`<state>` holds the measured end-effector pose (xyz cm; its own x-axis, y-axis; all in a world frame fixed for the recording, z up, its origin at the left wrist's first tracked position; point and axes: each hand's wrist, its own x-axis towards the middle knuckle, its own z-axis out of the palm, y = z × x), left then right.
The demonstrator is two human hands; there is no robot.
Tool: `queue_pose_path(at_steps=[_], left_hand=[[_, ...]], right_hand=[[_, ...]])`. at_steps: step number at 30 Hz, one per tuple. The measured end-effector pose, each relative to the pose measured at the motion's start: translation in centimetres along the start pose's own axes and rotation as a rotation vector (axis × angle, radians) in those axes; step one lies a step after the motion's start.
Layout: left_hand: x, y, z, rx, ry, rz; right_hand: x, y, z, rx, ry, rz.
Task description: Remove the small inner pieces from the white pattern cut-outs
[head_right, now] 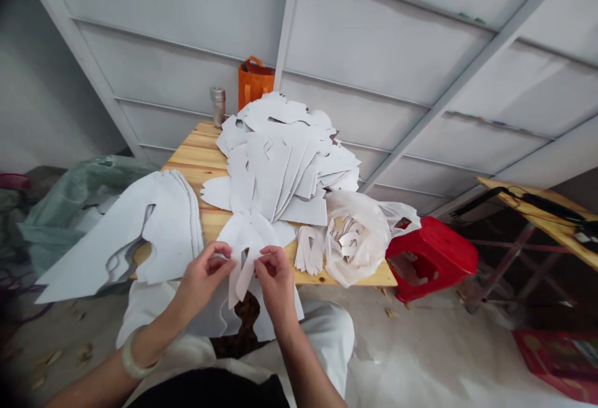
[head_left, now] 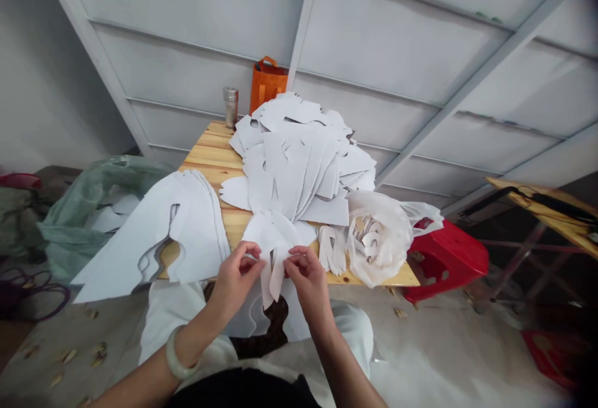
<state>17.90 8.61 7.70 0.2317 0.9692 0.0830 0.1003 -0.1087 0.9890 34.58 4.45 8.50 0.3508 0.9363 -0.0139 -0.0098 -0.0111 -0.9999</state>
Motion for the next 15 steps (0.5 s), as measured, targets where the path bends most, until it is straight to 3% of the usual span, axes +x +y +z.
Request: queue_pose_path(at_steps=[9,15], left_hand=[[1.6,-1.7,-0.2,0.366,0.045,0.303],[2.5,-2.7,0.4,0.524,0.063,0.386]], right_hand=[[2.0,0.4,-0.3,-0.281,-0.028,-0.071],[2.9,1.2,-0.1,-0.323,-0.034,-0.048]])
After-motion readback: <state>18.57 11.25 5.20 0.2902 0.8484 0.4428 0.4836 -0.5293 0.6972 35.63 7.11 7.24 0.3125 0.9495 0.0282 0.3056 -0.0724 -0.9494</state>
